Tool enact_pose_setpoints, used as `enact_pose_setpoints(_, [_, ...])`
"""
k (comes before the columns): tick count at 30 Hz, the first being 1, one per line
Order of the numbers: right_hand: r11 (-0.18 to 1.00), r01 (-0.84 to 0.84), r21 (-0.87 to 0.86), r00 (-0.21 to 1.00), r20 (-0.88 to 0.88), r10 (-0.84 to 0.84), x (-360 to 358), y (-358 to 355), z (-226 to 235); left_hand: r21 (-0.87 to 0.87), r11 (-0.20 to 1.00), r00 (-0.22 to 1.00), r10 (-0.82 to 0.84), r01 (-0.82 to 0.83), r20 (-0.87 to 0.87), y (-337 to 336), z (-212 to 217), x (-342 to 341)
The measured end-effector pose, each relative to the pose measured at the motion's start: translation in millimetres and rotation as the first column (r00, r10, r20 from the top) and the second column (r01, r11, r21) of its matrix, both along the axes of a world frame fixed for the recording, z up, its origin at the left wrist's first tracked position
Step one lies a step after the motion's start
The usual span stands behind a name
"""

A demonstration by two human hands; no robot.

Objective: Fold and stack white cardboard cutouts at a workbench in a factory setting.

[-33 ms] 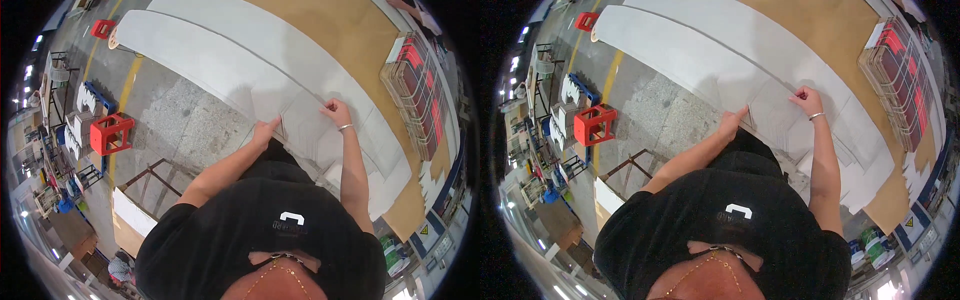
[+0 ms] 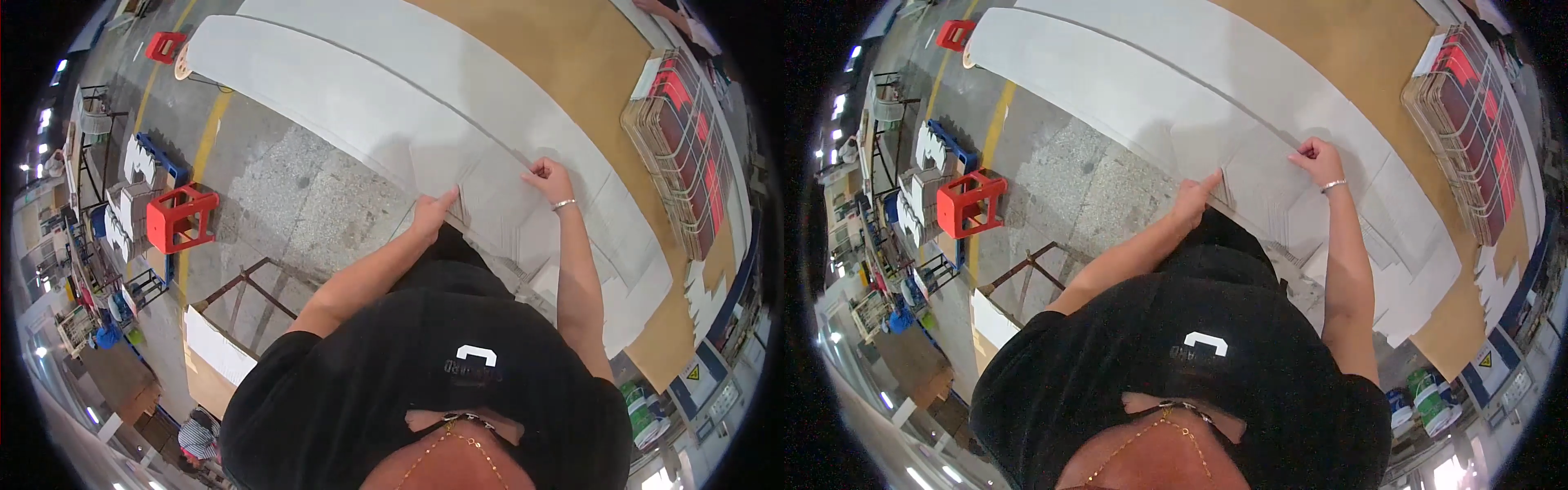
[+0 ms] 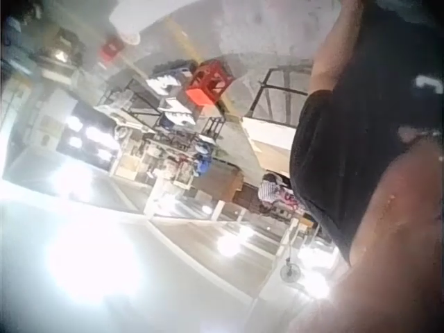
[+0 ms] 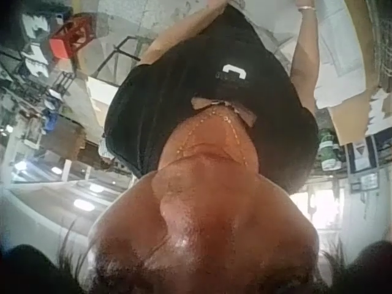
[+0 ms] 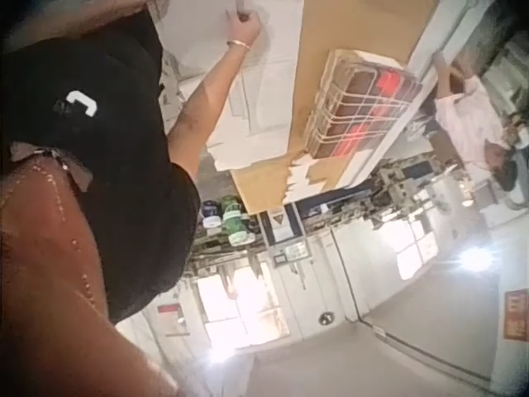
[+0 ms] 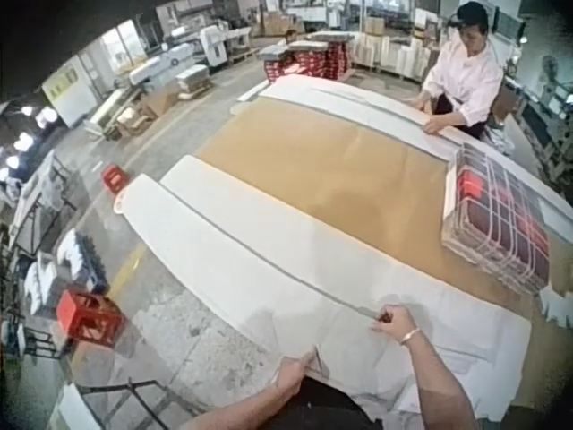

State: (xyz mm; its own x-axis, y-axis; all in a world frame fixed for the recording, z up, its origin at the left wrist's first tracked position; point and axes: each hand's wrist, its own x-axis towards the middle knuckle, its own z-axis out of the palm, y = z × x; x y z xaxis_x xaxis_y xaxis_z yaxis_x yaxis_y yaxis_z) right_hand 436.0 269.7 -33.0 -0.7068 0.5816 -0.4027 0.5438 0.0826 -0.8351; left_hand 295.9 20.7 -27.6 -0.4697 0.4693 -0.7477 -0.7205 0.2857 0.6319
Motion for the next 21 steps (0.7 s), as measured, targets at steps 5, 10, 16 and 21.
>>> enact_pose_setpoints(5, [0.990,0.026,0.141,0.988,0.147,-0.047,-24,-7,-7,-0.095,0.987,0.992,-0.127,0.127,0.009,-14,-24,-7])
enact_pose_setpoints(10, [0.994,0.066,0.085,0.988,0.131,-0.077,-23,-10,-9,-0.003,0.999,0.998,-0.043,0.043,0.037,-6,-7,-9])
enact_pose_setpoints(16, [0.889,0.115,0.442,0.993,-0.047,-0.105,-8,-14,21,0.238,0.971,0.928,-0.059,-0.033,0.368,-7,13,-22])
enact_pose_setpoints(21, [0.861,-0.011,0.508,0.982,0.166,-0.086,14,-32,30,0.359,0.912,0.781,-0.075,-0.197,0.620,-38,-18,7])
